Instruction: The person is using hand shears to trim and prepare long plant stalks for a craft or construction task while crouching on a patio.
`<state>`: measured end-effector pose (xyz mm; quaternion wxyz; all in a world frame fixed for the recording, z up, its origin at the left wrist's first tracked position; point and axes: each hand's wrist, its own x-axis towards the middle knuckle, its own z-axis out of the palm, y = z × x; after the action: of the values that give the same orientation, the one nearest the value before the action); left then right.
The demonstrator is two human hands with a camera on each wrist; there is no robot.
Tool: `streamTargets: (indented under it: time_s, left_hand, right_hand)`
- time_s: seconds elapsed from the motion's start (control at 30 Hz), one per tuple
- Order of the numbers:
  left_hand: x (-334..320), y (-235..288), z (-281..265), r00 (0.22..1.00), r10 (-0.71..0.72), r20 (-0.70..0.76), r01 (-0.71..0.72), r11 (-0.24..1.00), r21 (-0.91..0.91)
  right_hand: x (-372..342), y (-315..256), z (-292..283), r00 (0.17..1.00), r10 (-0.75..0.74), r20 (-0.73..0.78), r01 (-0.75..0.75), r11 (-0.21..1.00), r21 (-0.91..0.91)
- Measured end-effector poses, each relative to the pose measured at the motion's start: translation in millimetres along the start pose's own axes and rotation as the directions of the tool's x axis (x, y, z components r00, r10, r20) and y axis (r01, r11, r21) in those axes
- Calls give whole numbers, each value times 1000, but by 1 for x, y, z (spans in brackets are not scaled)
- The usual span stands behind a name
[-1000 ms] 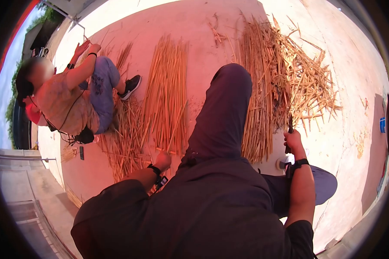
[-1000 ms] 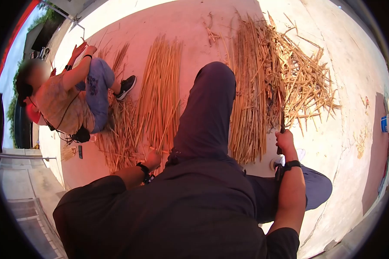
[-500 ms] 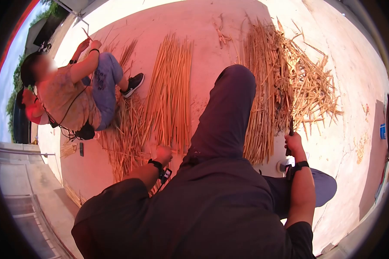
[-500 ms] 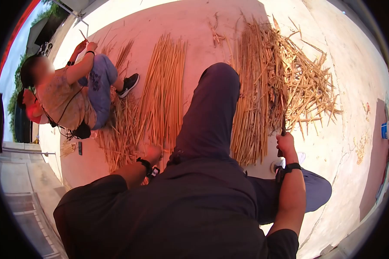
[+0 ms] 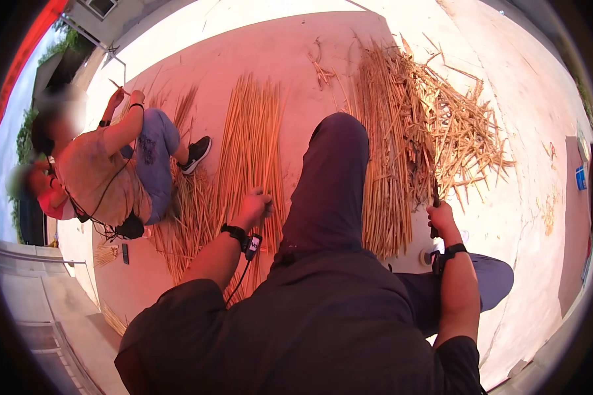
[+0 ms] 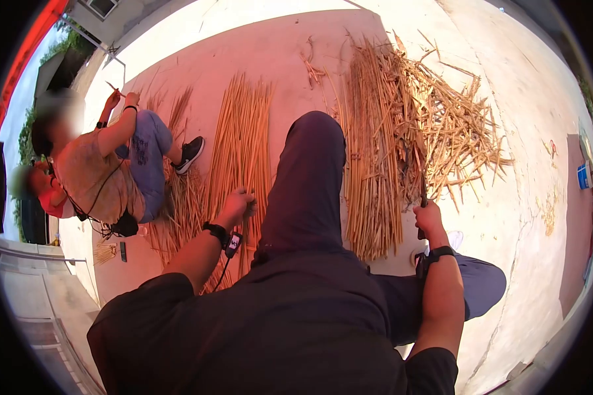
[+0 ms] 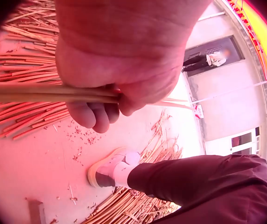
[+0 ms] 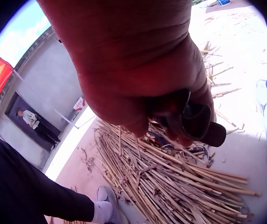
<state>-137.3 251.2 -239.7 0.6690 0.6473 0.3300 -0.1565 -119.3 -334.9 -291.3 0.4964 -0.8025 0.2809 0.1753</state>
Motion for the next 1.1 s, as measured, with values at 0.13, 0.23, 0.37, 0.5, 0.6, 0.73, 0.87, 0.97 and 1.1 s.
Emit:
streamTargets:
  time_s: [0.13, 0.23, 0.37, 0.5, 0.6, 0.73, 0.87, 0.97, 1.1]
  left_hand:
    - [8, 26, 10, 998, 19, 53, -21, 1000, 21]
    - [24, 26, 7, 998, 16, 64, -19, 999, 50]
    - [52, 38, 0, 999, 42, 10, -43, 987, 154]
    - [71, 62, -10, 982, 141, -126, -111, 969, 221]
    - [56, 69, -11, 986, -80, -147, 139, 879, 457]
    - [86, 26, -41, 962, -191, -196, 264, 833, 487]
    - [93, 12, -45, 923, -230, -307, 352, 829, 434]
    - [102, 7, -54, 911, -209, -356, 346, 858, 380]
    - [99, 12, -52, 957, -45, -287, 145, 929, 339]
  right_hand:
    - [-4, -4, -2, 1000, -7, -7, 7, 1000, -22]
    - [-10, -5, -5, 1000, 2, -24, -3, 998, -61]
    - [-15, -9, -7, 1000, -16, -20, 14, 997, -79]
    - [-13, -6, -7, 999, -20, -36, 13, 986, -165]
    - [-7, 0, -6, 999, -30, -42, 21, 979, -204]
    - [-5, 6, -6, 998, -40, -50, 27, 971, -239]
    - [-7, 4, -5, 999, 2, -33, -8, 983, -186]
    - [3, 13, -2, 999, -1, -35, -7, 974, -226]
    - [6, 14, -2, 999, 8, -43, -19, 964, -267]
